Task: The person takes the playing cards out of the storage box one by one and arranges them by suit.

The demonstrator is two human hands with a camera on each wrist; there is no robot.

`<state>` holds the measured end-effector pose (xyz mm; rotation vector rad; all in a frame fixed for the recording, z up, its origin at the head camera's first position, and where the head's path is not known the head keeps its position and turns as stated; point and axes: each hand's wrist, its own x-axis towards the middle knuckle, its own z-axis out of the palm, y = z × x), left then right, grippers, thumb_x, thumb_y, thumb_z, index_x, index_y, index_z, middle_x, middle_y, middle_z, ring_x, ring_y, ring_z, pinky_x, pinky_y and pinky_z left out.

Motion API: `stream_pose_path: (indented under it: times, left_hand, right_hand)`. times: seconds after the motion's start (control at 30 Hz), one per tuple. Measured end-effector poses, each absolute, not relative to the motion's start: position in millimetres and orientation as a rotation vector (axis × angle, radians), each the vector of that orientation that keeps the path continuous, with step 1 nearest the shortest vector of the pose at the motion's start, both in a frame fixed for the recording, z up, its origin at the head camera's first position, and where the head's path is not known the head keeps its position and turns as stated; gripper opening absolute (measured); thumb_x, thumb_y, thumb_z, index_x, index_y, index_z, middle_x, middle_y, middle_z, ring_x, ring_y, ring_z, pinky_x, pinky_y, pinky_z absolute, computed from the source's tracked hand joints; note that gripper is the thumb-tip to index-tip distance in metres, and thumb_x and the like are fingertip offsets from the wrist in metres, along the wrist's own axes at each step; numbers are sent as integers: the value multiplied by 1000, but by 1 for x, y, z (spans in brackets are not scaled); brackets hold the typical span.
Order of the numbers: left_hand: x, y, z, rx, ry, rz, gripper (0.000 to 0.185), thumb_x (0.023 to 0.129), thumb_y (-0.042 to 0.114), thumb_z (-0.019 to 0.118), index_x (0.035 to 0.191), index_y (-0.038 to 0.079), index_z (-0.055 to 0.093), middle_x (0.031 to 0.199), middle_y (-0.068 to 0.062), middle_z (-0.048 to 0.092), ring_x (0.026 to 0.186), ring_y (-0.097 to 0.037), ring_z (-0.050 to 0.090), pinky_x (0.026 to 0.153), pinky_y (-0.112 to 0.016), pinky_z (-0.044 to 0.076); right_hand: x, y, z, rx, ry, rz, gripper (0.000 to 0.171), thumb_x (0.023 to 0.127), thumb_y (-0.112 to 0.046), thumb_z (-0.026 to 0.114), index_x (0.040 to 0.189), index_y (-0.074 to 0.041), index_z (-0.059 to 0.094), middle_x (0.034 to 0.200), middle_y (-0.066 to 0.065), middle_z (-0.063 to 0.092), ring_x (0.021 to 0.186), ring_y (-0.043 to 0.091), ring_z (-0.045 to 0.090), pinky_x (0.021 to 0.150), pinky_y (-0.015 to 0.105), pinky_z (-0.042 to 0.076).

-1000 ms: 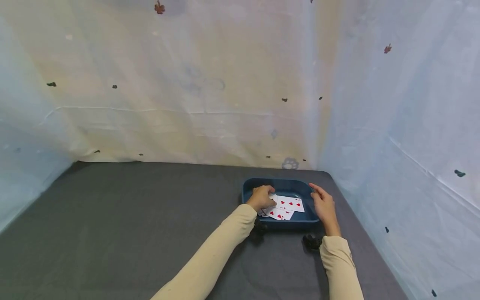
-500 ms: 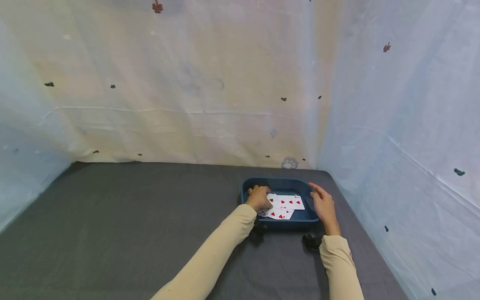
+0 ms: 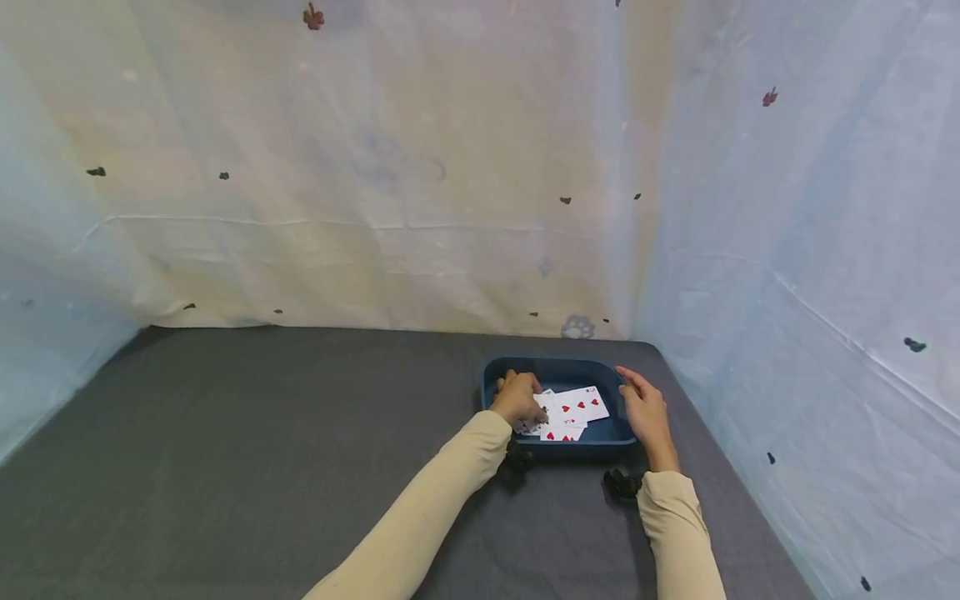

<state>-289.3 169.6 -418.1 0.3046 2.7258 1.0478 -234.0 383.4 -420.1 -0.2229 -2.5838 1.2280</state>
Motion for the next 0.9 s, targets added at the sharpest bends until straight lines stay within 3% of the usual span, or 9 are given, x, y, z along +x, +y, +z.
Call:
stream_pose_path:
  times: [0.23, 0.37, 0.6, 0.8, 0.9]
  left_hand:
    - [-290, 169, -419, 385, 2624, 1281, 25, 71, 2, 85, 82, 7, 63, 86, -4, 54, 87, -19, 49, 64, -28, 46]
    - [-289, 167, -417, 416, 2584, 1348, 21, 73, 2, 84, 78, 6, 64, 79, -4, 56, 84, -18, 53, 62, -26, 46]
    - [-283, 165, -411, 375, 2539, 1437, 20, 76, 2, 81, 89, 2, 66, 73, -6, 57, 75, -16, 58, 58, -22, 46]
    - [-281, 166, -409, 302, 2483, 1516, 22, 78, -1, 78, 97, 2, 65, 67, -7, 61, 55, -13, 62, 52, -22, 45]
    - [-281, 166, -408, 276, 2497, 1516, 24, 78, -1, 77, 99, 3, 64, 77, -8, 59, 60, -14, 60, 53, -23, 46]
  right_hand:
    - [-235, 383, -421, -214, -2582, 1207, 41, 105, -16, 36, 142, 1, 44, 144, 28, 40, 127, 45, 41, 102, 60, 30]
    - [-236, 383, -420, -201, -2570, 1222, 40, 105, -13, 38, 141, 1, 45, 142, 28, 41, 127, 44, 41, 102, 60, 30]
    - [-236, 384, -421, -194, -2557, 1194, 39, 104, -13, 40, 139, 2, 48, 137, 29, 46, 121, 44, 47, 101, 58, 32]
    - [-236, 385, -422, -199, -2558, 1190, 39, 104, -13, 40, 139, 1, 48, 138, 30, 46, 121, 45, 47, 101, 59, 32]
    - [-236, 386, -422, -205, -2559, 1188, 39, 104, -13, 40, 139, 1, 48, 138, 30, 46, 121, 45, 48, 101, 59, 32]
